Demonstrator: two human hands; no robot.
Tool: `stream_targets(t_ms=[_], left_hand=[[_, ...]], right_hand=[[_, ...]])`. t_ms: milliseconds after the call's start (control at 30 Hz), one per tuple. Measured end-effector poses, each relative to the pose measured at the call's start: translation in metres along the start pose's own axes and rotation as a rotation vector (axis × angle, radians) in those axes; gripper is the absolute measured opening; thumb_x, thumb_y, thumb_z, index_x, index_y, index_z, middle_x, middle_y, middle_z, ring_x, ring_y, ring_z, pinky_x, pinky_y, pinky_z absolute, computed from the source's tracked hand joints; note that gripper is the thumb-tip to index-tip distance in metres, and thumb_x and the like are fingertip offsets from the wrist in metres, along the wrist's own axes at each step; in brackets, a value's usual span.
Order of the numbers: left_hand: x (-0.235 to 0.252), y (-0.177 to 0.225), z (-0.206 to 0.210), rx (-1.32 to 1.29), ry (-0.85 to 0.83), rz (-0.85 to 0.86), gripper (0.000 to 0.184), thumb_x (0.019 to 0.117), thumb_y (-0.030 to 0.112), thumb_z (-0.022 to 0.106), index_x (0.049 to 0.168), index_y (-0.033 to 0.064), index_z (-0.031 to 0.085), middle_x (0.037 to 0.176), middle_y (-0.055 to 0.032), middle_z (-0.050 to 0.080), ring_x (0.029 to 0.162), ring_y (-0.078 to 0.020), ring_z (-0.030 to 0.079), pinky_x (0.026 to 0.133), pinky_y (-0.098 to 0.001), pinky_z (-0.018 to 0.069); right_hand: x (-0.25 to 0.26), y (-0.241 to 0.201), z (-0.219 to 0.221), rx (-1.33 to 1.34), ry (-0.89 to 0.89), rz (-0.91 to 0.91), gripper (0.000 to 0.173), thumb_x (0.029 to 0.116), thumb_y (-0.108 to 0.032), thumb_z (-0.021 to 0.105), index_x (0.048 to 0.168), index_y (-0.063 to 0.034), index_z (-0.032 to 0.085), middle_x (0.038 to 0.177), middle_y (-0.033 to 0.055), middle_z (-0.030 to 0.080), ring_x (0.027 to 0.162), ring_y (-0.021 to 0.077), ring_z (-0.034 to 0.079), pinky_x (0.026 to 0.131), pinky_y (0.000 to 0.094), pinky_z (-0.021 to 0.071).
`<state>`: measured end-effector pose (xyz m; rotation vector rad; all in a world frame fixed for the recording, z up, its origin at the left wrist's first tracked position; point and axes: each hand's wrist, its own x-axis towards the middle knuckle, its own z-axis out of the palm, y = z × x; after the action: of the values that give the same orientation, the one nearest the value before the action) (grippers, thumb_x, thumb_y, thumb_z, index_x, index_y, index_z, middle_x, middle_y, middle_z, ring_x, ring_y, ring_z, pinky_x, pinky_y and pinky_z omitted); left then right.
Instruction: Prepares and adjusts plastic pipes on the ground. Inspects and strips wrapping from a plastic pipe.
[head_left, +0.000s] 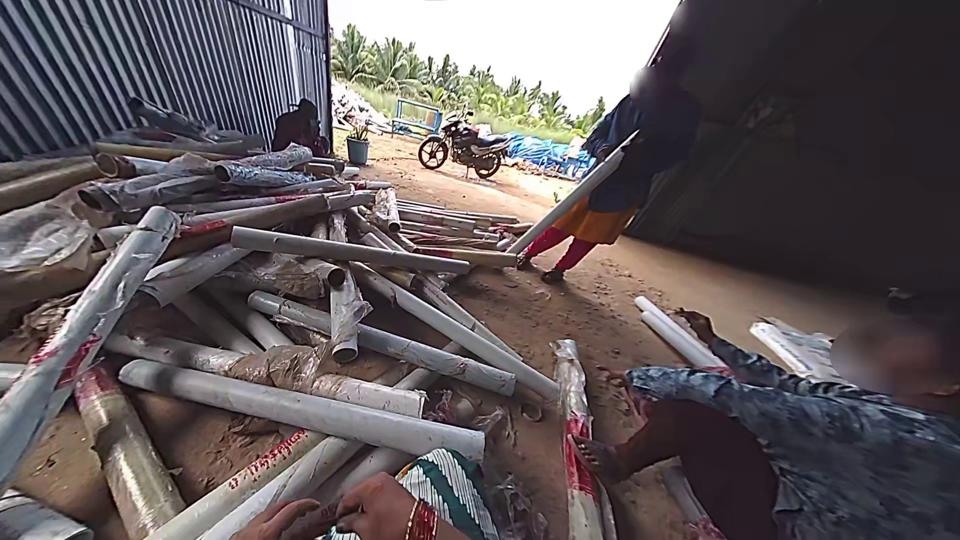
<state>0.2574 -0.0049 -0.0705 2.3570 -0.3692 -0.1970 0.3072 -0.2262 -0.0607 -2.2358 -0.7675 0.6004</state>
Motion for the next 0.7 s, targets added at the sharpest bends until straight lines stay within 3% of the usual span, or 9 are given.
stream_targets(t_ms=[100, 167, 233, 300, 367, 500, 600, 700], left_hand=[[0.01, -0.025, 0.002, -0.012, -0.054, -0.189, 0.037, 0.0975, 0.019, 0.069, 0.129, 0.0, 0.068, 0.125, -0.0239, 0.068, 0.116, -0.0433, 0.065, 0.102, -0.0595, 0.0486], [0.018, -0.042, 0.003, -0.042, -0.168, -0.347, 0.037, 0.1022, 0.021, 0.063, 0.132, -0.0009, 0.065, 0.128, -0.0231, 0.067, 0.119, -0.0401, 0.064, 0.106, -0.0565, 0.0463], [0.036, -0.056, 0.013, -0.098, -0.221, -0.474, 0.035, 0.1035, 0.02, 0.062, 0.132, 0.0001, 0.065, 0.127, -0.0206, 0.068, 0.114, -0.0353, 0.067, 0.103, -0.0544, 0.0483], [0.056, -0.067, 0.025, -0.163, -0.232, -0.547, 0.032, 0.1036, 0.018, 0.062, 0.13, 0.0002, 0.066, 0.124, -0.0193, 0.069, 0.108, -0.0323, 0.069, 0.1, -0.0522, 0.0507], [0.073, -0.082, 0.041, -0.216, -0.254, -0.605, 0.032, 0.104, 0.017, 0.062, 0.131, -0.0002, 0.065, 0.125, -0.0199, 0.069, 0.111, -0.0334, 0.068, 0.103, -0.0527, 0.0487], [0.088, -0.127, 0.073, -0.144, -0.418, -0.714, 0.038, 0.1053, 0.024, 0.06, 0.136, 0.0024, 0.062, 0.13, -0.0219, 0.067, 0.123, -0.0382, 0.063, 0.109, -0.058, 0.0431], [0.093, -0.138, 0.076, -0.124, -0.617, -0.757, 0.045, 0.1059, 0.029, 0.059, 0.142, 0.0021, 0.058, 0.135, -0.0223, 0.065, 0.129, -0.0389, 0.059, 0.113, -0.0587, 0.0389], [0.099, -0.143, 0.076, -0.251, -0.596, -0.778, 0.044, 0.1055, 0.027, 0.061, 0.143, 0.0036, 0.058, 0.133, -0.02, 0.066, 0.125, -0.0358, 0.062, 0.111, -0.0559, 0.0416]], right_hand=[[-0.01, 0.028, -0.023, 0.219, 0.33, 0.157, 0.019, 0.0968, -0.007, 0.065, 0.107, 0.0062, 0.075, 0.103, 0.021, 0.07, 0.097, 0.0251, 0.065, 0.092, 0.0386, 0.0518], [-0.016, 0.06, -0.039, 0.334, 0.531, 0.357, 0.019, 0.0963, -0.007, 0.068, 0.11, 0.0051, 0.073, 0.098, 0.0153, 0.069, 0.081, 0.0147, 0.063, 0.077, 0.0299, 0.0542], [-0.023, 0.098, -0.051, 0.418, 0.737, 0.535, 0.02, 0.094, -0.005, 0.073, 0.112, 0.0033, 0.07, 0.084, 0.0096, 0.067, 0.064, 0.0101, 0.059, 0.063, 0.0265, 0.0528], [-0.026, 0.134, -0.054, 0.485, 0.856, 0.678, 0.02, 0.0934, -0.005, 0.074, 0.111, 0.0022, 0.067, 0.081, 0.0081, 0.067, 0.058, 0.0091, 0.059, 0.057, 0.0254, 0.0526], [-0.022, 0.166, -0.045, 0.599, 0.873, 0.848, 0.022, 0.0949, -0.006, 0.072, 0.114, 0.0033, 0.065, 0.09, 0.0122, 0.067, 0.066, 0.0143, 0.061, 0.064, 0.0311, 0.0538], [0.007, 0.213, -0.008, 0.809, 0.853, 1.028, 0.023, 0.0975, -0.006, 0.069, 0.116, 0.0048, 0.06, 0.087, 0.013, 0.065, 0.064, 0.0149, 0.063, 0.061, 0.0292, 0.0555], [0.037, 0.229, 0.009, 0.808, 0.824, 1.017, 0.024, 0.0995, -0.005, 0.066, 0.12, 0.0052, 0.058, 0.088, 0.0133, 0.067, 0.066, 0.0162, 0.065, 0.062, 0.0309, 0.0571], [0.061, 0.246, 0.022, 0.739, 0.832, 0.951, 0.036, 0.1008, -0.006, 0.064, 0.132, 0.0043, 0.051, 0.094, 0.0143, 0.069, 0.07, 0.0165, 0.068, 0.067, 0.0333, 0.0585]])
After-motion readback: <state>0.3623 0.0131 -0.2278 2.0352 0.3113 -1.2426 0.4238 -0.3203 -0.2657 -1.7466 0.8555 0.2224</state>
